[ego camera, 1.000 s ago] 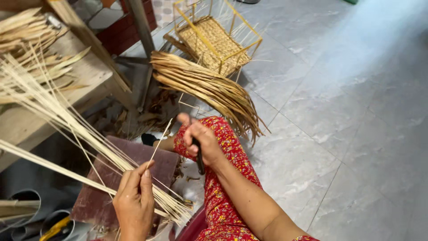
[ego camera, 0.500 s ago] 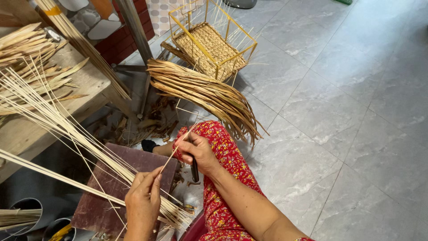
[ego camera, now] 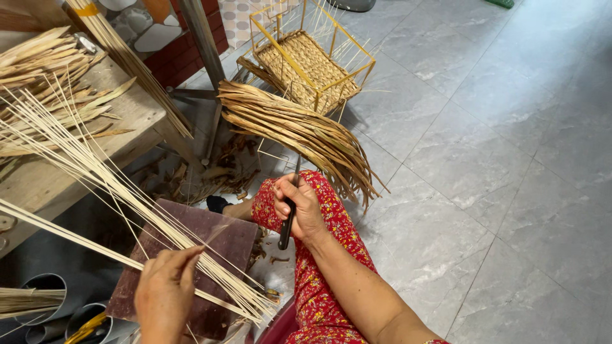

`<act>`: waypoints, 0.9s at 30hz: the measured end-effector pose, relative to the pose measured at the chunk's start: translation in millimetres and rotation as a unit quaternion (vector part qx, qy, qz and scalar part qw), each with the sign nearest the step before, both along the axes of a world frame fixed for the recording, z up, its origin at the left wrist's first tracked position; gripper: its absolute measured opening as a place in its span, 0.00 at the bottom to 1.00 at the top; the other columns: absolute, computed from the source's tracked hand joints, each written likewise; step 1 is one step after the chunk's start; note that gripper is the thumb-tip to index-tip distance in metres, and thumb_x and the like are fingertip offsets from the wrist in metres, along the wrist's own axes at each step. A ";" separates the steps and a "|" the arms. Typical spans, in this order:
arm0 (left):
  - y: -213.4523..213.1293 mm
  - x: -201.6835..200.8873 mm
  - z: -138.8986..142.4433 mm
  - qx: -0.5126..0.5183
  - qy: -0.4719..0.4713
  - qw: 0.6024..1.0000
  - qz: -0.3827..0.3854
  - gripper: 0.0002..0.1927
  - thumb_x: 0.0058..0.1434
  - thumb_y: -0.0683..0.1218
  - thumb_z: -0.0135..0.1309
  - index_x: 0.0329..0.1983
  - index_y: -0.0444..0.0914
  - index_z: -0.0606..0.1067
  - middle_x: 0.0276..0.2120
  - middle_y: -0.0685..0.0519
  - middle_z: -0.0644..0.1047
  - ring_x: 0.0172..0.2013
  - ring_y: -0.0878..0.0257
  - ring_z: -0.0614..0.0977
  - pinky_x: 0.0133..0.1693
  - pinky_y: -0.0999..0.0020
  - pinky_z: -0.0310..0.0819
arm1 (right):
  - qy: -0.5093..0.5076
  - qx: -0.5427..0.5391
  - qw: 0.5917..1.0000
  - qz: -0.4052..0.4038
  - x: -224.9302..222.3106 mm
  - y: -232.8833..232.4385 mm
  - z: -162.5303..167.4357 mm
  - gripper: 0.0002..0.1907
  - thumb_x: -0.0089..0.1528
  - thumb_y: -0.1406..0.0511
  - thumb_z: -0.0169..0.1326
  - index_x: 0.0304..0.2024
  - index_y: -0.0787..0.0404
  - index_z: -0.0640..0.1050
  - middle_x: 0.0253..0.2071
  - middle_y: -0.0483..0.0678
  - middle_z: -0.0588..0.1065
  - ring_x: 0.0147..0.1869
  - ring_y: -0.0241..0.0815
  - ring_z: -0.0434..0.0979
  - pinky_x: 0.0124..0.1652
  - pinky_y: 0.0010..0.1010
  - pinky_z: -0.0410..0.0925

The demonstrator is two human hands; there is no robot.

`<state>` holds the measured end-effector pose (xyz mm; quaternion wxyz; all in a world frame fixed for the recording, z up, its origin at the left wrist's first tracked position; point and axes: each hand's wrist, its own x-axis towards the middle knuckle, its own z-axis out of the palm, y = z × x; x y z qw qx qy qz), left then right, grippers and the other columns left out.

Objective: The person sits on the floor and uses a knife to split and shave thin bamboo strips, drawing each strip against the blade to taper and smooth it, then sets finished strips aside and reaches for the next one from the bundle.

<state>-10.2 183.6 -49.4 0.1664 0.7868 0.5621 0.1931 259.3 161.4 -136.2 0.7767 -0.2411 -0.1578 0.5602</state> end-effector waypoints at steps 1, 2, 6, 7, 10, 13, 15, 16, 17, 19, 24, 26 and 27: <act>0.9 -4.4 2.5 0.019 -0.002 1.000 0.006 0.08 0.59 0.49 0.62 0.41 0.50 0.86 0.31 0.59 0.80 0.35 0.61 0.79 0.40 0.66 0.74 | 0.002 0.007 1.000 -0.004 0.8 0.0 -0.2 0.07 0.69 0.65 0.56 0.40 0.62 0.74 0.32 0.46 0.72 0.25 0.32 0.67 0.24 0.22 0.61; 0.8 -7.0 4.6 0.037 -0.004 0.999 0.013 0.08 0.60 0.49 0.62 0.41 0.50 0.86 0.32 0.59 0.80 0.35 0.61 0.78 0.41 0.66 0.74 | 0.002 0.001 1.000 -0.001 1.3 -0.9 -0.5 0.08 0.69 0.64 0.56 0.40 0.62 0.73 0.32 0.46 0.72 0.25 0.32 0.67 0.24 0.22 0.61; -4.0 -13.2 14.4 0.093 -0.097 0.990 0.049 0.08 0.64 0.44 0.63 0.46 0.44 0.85 0.35 0.56 0.81 0.35 0.63 0.77 0.39 0.69 0.72 | -0.002 0.001 1.000 0.021 -0.2 -4.9 0.1 0.10 0.71 0.63 0.54 0.40 0.64 0.74 0.29 0.45 0.72 0.23 0.31 0.66 0.23 0.21 0.61; -6.2 -11.7 15.8 0.103 -0.127 0.985 0.062 0.09 0.65 0.43 0.64 0.48 0.43 0.85 0.36 0.54 0.81 0.35 0.64 0.77 0.38 0.70 0.72 | -0.004 0.006 1.000 0.029 -1.1 -5.2 0.8 0.10 0.72 0.63 0.53 0.41 0.65 0.74 0.28 0.44 0.72 0.23 0.30 0.65 0.23 0.21 0.61; -9.7 -6.4 19.7 0.112 -0.208 0.969 0.066 0.09 0.67 0.39 0.65 0.50 0.39 0.84 0.36 0.51 0.81 0.33 0.68 0.78 0.37 0.73 0.71 | -0.087 -0.051 0.993 0.054 -5.5 -4.6 4.8 0.11 0.68 0.65 0.52 0.51 0.63 0.78 0.24 0.40 0.71 0.20 0.24 0.63 0.19 0.17 0.59; -12.4 2.0 22.2 0.107 -0.250 0.961 0.047 0.09 0.67 0.38 0.63 0.49 0.37 0.83 0.38 0.51 0.82 0.37 0.70 0.81 0.39 0.74 0.73 | -0.157 -0.051 0.980 0.110 -15.8 -3.9 8.9 0.15 0.68 0.66 0.52 0.56 0.64 0.77 0.24 0.39 0.72 0.19 0.23 0.64 0.18 0.15 0.59; -15.1 9.3 22.9 0.079 -0.264 0.960 0.040 0.08 0.66 0.38 0.63 0.48 0.36 0.83 0.38 0.52 0.83 0.38 0.70 0.82 0.40 0.75 0.75 | -0.201 -0.075 0.961 0.172 -31.9 -9.5 8.6 0.15 0.68 0.66 0.53 0.56 0.65 0.77 0.25 0.39 0.72 0.19 0.23 0.64 0.18 0.16 0.58; -16.8 13.4 22.5 0.055 -0.271 0.960 0.040 0.09 0.65 0.38 0.62 0.48 0.36 0.83 0.38 0.52 0.83 0.38 0.70 0.83 0.40 0.75 0.76 | -0.223 -0.087 0.950 0.202 -42.3 -13.7 6.6 0.16 0.68 0.66 0.53 0.56 0.66 0.77 0.26 0.38 0.73 0.19 0.23 0.64 0.18 0.16 0.58; -18.0 16.8 22.4 0.031 -0.277 0.960 0.039 0.09 0.64 0.39 0.62 0.47 0.36 0.83 0.38 0.52 0.83 0.38 0.70 0.83 0.40 0.76 0.77 | -0.235 -0.077 0.938 0.242 -53.7 -17.8 3.8 0.17 0.67 0.64 0.54 0.58 0.63 0.77 0.26 0.37 0.72 0.20 0.22 0.64 0.20 0.16 0.59; -19.4 20.9 22.1 0.007 -0.293 0.956 0.033 0.10 0.63 0.39 0.61 0.48 0.36 0.82 0.39 0.52 0.84 0.38 0.70 0.84 0.41 0.76 0.77 | -0.248 -0.078 0.916 0.306 -77.2 -24.8 -5.0 0.18 0.66 0.63 0.57 0.58 0.60 0.78 0.28 0.35 0.73 0.21 0.21 0.63 0.22 0.16 0.58; -20.3 20.7 17.6 -0.025 -0.311 0.949 0.049 0.10 0.63 0.38 0.61 0.48 0.34 0.82 0.39 0.52 0.84 0.37 0.70 0.83 0.40 0.75 0.77 | -0.260 -0.060 0.888 0.376 -102.5 -35.5 -28.0 0.12 0.69 0.62 0.63 0.44 0.66 0.82 0.28 0.37 0.72 0.26 0.22 0.63 0.24 0.18 0.55; -18.9 17.6 13.1 -0.022 -0.333 0.941 0.056 0.09 0.65 0.38 0.61 0.48 0.34 0.81 0.40 0.52 0.84 0.37 0.71 0.83 0.41 0.75 0.77 | -0.285 -0.080 0.880 0.371 -102.8 -35.5 -33.0 0.11 0.67 0.61 0.63 0.45 0.64 0.82 0.29 0.36 0.74 0.26 0.21 0.63 0.24 0.18 0.55; -18.1 14.9 10.7 -0.015 -0.338 0.939 0.062 0.09 0.65 0.38 0.61 0.48 0.33 0.81 0.39 0.51 0.84 0.37 0.70 0.83 0.41 0.75 0.77 | -0.298 -0.090 0.876 0.367 -102.1 -35.0 -34.4 0.11 0.66 0.61 0.63 0.45 0.63 0.82 0.30 0.35 0.75 0.26 0.21 0.62 0.24 0.17 0.55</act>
